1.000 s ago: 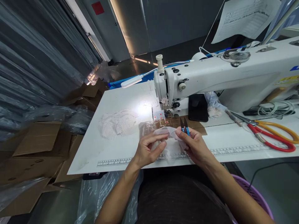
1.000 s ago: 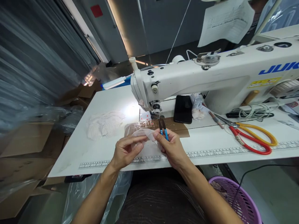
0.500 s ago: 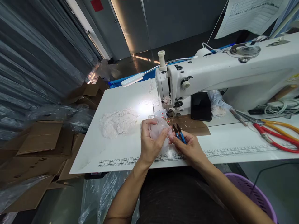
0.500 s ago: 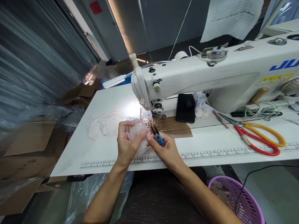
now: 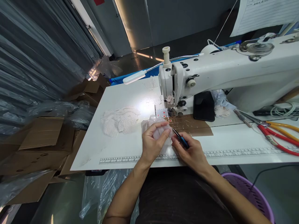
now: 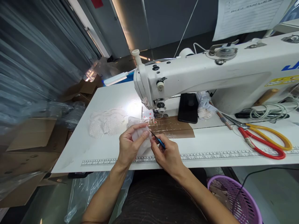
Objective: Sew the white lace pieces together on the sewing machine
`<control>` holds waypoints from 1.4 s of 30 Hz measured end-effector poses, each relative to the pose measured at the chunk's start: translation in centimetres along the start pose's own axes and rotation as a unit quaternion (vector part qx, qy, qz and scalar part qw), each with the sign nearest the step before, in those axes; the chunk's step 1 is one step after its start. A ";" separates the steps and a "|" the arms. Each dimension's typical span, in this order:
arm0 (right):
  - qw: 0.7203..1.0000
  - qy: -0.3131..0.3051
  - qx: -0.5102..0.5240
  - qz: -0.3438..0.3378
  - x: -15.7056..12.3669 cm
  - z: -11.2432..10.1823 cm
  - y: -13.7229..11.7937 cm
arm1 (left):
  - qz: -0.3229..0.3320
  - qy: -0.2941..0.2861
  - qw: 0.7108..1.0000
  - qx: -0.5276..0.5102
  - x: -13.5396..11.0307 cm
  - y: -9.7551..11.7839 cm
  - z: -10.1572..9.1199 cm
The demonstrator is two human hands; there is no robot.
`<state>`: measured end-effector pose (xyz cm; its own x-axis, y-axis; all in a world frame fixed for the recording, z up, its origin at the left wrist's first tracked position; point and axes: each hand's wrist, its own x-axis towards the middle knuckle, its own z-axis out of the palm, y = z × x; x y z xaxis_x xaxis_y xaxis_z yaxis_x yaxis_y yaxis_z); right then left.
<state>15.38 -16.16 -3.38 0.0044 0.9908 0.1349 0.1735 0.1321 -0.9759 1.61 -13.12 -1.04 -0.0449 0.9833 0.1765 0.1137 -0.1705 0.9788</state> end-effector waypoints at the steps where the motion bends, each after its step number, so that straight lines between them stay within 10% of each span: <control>1: 1.000 -0.003 -0.008 0.000 -0.2 -0.2 0.0 | -0.008 0.000 1.000 -0.005 0.0 -0.1 0.0; 14: 0.979 -0.048 0.127 0.155 -1.7 -0.4 -0.5 | -0.013 0.019 1.000 0.010 -0.7 0.5 0.4; 42: 0.981 -0.041 0.109 0.156 -1.1 -0.1 -0.8 | 0.081 0.030 0.991 0.098 -1.2 0.1 0.4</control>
<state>15.35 -17.33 -2.76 -0.0567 0.9819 -0.1810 -0.0391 -0.1833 -0.9823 2.08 -14.26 -1.21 -0.0685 0.9377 0.3405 0.3141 -0.3037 0.8995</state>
